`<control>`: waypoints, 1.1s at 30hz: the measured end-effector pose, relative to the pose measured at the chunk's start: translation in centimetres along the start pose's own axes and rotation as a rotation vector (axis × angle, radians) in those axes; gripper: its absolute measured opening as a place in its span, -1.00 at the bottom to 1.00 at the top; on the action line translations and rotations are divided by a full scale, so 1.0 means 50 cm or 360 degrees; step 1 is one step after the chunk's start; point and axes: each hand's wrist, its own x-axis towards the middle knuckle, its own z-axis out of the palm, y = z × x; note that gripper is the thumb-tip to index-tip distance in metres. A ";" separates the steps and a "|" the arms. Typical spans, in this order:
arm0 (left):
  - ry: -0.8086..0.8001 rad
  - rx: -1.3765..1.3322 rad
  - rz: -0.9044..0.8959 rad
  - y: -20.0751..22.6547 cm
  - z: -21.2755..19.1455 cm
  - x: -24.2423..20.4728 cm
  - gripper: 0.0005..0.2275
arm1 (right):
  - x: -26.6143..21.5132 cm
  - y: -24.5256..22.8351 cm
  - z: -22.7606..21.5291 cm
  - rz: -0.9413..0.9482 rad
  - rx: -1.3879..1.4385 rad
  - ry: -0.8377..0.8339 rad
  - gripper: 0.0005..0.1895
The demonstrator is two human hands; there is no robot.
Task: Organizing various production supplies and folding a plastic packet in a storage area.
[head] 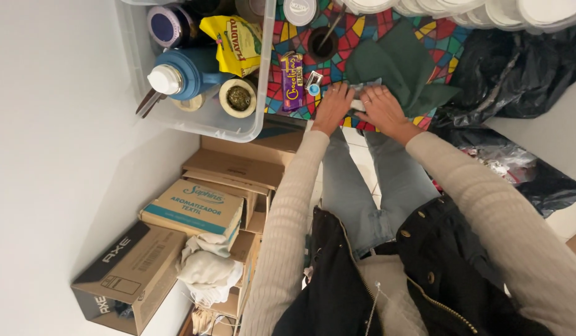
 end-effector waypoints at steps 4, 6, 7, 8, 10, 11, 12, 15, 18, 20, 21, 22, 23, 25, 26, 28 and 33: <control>-0.0055 -0.0003 -0.0015 -0.011 -0.008 -0.018 -0.68 | -0.003 0.005 0.038 -0.0057 -0.0131 -0.0050 -0.40; -0.0056 -0.0199 -0.0001 -0.012 -0.028 -0.032 -0.54 | -0.002 0.005 0.027 -0.0116 -0.0259 -0.0045 -0.41; -0.0062 -0.0206 0.0004 -0.010 -0.035 -0.037 -0.54 | -0.007 0.002 0.028 -0.0110 -0.0255 -0.0052 -0.41; -0.0076 -0.0273 -0.0033 -0.009 -0.043 -0.044 -0.56 | -0.011 -0.002 0.028 -0.0125 -0.0289 -0.0037 -0.43; -0.0071 -0.0330 -0.0070 -0.012 -0.065 -0.039 -0.59 | -0.014 0.001 0.022 -0.0142 -0.0338 -0.0008 -0.45; 0.0028 -0.0256 -0.0042 -0.014 -0.080 -0.034 -0.59 | -0.014 0.005 0.018 -0.0161 -0.0341 0.0005 -0.46; 0.0127 -0.0182 -0.0014 -0.016 -0.096 -0.029 -0.58 | -0.014 0.009 0.011 -0.0180 -0.0344 0.0019 -0.48; 0.0088 0.0073 0.0027 -0.011 -0.085 -0.051 -0.85 | -0.021 0.002 -0.029 -0.0179 -0.0218 0.0032 -0.48; 0.0147 -0.0137 -0.0023 -0.019 -0.163 -0.040 -0.88 | -0.010 -0.002 -0.112 -0.0189 -0.0064 -0.0012 -0.47; 0.0246 -0.0090 0.0043 -0.033 -0.222 -0.036 -0.82 | 0.008 0.003 -0.168 -0.0182 0.0024 -0.0025 -0.43; 0.0328 -0.0056 0.0100 -0.038 -0.253 -0.035 -0.76 | 0.014 0.005 -0.198 -0.0179 0.0127 -0.0057 -0.39; 0.0348 -0.0045 0.0104 -0.050 -0.263 -0.036 -0.76 | 0.006 0.023 -0.186 -0.0180 0.0110 -0.0042 -0.39; 0.0181 -0.0035 0.0107 -0.066 -0.272 -0.034 -0.86 | 0.003 0.045 -0.174 -0.0087 0.0154 -0.0082 -0.40; 0.0033 -0.0003 0.0110 -0.099 -0.309 -0.033 -0.97 | -0.012 0.083 -0.168 0.0002 0.0186 -0.0098 -0.40; 0.0139 0.0069 0.0069 -0.117 -0.336 -0.034 -0.96 | -0.025 0.099 -0.172 0.0148 0.0214 -0.0068 -0.42; 0.0264 0.0163 0.0033 -0.140 -0.389 -0.036 -0.94 | -0.035 0.105 -0.201 0.0289 0.0235 -0.0009 -0.44; 0.0262 0.0411 0.0187 -0.122 -0.505 -0.037 -0.87 | 0.009 0.002 -0.400 0.0291 0.1102 0.0263 -0.23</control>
